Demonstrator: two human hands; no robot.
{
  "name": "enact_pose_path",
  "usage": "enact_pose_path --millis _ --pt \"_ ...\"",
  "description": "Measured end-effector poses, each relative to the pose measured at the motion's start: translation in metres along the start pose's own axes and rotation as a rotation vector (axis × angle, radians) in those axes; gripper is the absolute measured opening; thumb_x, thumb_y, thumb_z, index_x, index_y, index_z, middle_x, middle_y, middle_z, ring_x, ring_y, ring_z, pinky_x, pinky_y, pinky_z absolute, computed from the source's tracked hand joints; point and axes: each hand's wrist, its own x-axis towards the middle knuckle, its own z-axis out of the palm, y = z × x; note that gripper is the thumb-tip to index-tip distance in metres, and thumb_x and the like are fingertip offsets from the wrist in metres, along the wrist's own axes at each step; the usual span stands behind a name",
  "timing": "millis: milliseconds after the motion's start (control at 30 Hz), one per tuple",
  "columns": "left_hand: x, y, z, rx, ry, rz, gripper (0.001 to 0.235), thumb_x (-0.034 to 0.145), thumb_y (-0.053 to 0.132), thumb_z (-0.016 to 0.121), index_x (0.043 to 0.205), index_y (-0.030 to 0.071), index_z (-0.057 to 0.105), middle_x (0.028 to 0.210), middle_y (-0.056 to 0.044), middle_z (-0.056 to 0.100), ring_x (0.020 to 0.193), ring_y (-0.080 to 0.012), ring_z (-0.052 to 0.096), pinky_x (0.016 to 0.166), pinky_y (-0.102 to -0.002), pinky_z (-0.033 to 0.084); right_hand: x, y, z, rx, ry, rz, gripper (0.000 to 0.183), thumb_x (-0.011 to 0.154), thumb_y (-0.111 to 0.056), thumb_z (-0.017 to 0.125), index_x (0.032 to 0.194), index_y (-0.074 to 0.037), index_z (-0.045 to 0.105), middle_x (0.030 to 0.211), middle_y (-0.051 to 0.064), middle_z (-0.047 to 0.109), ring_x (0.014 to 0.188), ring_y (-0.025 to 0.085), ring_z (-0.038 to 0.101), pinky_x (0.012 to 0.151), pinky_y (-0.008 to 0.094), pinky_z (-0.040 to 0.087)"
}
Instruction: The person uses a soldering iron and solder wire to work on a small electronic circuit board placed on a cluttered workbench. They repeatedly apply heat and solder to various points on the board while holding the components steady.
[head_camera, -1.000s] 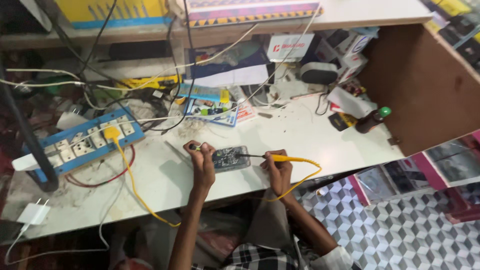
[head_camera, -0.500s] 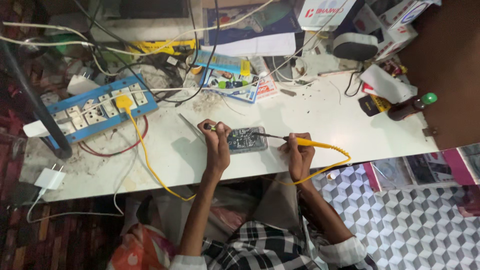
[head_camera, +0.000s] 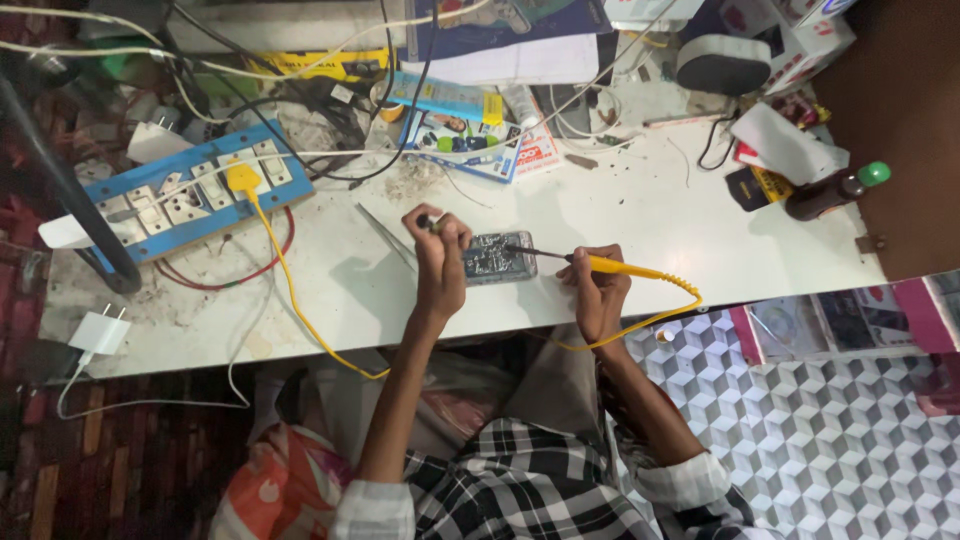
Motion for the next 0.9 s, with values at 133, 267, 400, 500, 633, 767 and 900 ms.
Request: enact_pose_path --millis 133,267,400,500,633,767,900 --pt "0.009 -0.006 0.006 -0.013 -0.027 -0.068 0.023 0.116 0.030 0.036 0.122 0.009 0.027 0.077 -0.005 0.048 0.075 -0.0131 0.044 0.075 -0.030 0.040 -0.002 0.000 0.000 -0.030 0.015 0.016 0.020 0.105 -0.017 0.062 0.099 -0.001 0.054 0.076 0.006 0.064 0.069 0.012 0.065 0.065 0.025 0.052" --pt "0.010 -0.012 0.008 -0.027 -0.056 -0.116 0.026 0.115 0.032 0.037 0.121 0.008 0.029 0.077 -0.005 0.048 0.073 -0.0134 0.045 0.072 -0.031 0.040 -0.003 -0.001 0.001 -0.015 0.007 0.012 0.020 0.106 -0.017 0.063 0.100 0.001 0.054 0.078 0.007 0.064 0.070 0.012 0.065 0.065 0.025 0.052" --pt "0.009 -0.018 0.009 -0.016 -0.031 -0.112 0.028 0.114 0.035 0.037 0.122 0.008 0.030 0.077 -0.005 0.049 0.074 -0.0133 0.047 0.075 -0.031 0.042 -0.002 -0.003 0.001 -0.003 0.000 -0.015 0.020 0.106 -0.017 0.063 0.100 0.000 0.055 0.076 0.007 0.064 0.069 0.012 0.066 0.065 0.024 0.054" --pt "0.004 -0.021 0.007 -0.004 -0.031 -0.072 0.031 0.116 0.037 0.037 0.124 0.008 0.029 0.076 -0.005 0.048 0.075 -0.0134 0.046 0.076 -0.030 0.041 -0.003 -0.003 0.001 -0.015 0.004 0.015 0.020 0.104 -0.017 0.063 0.099 0.000 0.054 0.076 0.007 0.064 0.068 0.012 0.066 0.063 0.025 0.052" --pt "0.007 -0.023 0.007 -0.056 -0.019 -0.102 0.032 0.115 0.038 0.038 0.124 0.008 0.030 0.077 -0.005 0.050 0.074 -0.0132 0.045 0.074 -0.030 0.041 -0.001 -0.004 0.000 -0.031 0.009 0.003 0.020 0.105 -0.017 0.063 0.100 0.000 0.054 0.077 0.007 0.065 0.069 0.012 0.066 0.064 0.025 0.052" --pt "0.005 -0.024 0.005 -0.065 -0.018 -0.096 0.033 0.115 0.038 0.040 0.123 0.008 0.031 0.077 -0.005 0.050 0.074 -0.0131 0.047 0.073 -0.030 0.042 -0.003 -0.001 0.001 0.010 0.006 0.014 0.020 0.106 -0.017 0.063 0.101 0.000 0.053 0.077 0.007 0.063 0.070 0.012 0.065 0.067 0.025 0.054" --pt "0.007 -0.024 0.007 -0.040 -0.015 -0.104 0.034 0.113 0.040 0.041 0.121 0.008 0.032 0.077 -0.006 0.052 0.073 -0.0132 0.047 0.072 -0.030 0.042 -0.001 -0.001 0.000 -0.004 0.009 0.036 0.019 0.104 -0.016 0.063 0.100 0.000 0.055 0.076 0.007 0.064 0.069 0.013 0.066 0.063 0.025 0.053"
